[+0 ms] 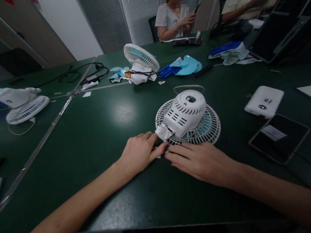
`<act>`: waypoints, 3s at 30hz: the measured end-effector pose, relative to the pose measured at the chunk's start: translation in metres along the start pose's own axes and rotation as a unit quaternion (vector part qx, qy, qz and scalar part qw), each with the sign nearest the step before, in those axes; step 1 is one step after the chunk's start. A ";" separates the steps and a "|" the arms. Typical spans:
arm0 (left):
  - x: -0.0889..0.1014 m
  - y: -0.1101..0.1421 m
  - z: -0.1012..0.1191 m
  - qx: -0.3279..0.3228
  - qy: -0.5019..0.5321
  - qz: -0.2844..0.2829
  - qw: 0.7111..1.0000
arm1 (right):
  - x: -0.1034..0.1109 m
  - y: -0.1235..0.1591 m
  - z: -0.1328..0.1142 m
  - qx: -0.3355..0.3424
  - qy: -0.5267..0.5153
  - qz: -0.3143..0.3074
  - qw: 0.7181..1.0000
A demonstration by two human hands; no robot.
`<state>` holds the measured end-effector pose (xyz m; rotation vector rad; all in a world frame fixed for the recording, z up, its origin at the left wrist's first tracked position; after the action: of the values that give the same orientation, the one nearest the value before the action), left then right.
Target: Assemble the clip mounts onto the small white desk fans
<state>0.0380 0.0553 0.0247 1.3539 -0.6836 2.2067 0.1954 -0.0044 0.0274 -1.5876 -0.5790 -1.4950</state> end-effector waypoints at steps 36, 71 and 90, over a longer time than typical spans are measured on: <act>0.014 0.002 -0.032 0.033 0.378 0.196 0.904 | 0.024 0.012 0.035 -0.138 -0.202 0.247 0.938; 0.003 0.011 0.020 -0.045 0.379 0.080 0.921 | 0.037 0.019 0.030 -0.132 -0.119 0.295 0.939; -0.004 0.008 0.018 0.005 0.456 0.077 0.886 | 0.038 0.015 0.026 -0.149 -0.079 0.269 0.948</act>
<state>0.0470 0.0377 0.0268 0.1419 -0.4060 2.5939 0.2283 0.0010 0.0617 -1.9154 0.0149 -1.0789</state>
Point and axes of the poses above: each hand's wrist, its own y-axis away from the middle knuckle, its own x-axis out of the back of the hand, z = x × y, the point moved 6 cm from there along -y, towards the middle knuckle, and after that the axes turned 6 degrees about y, right-handed, at the moved point
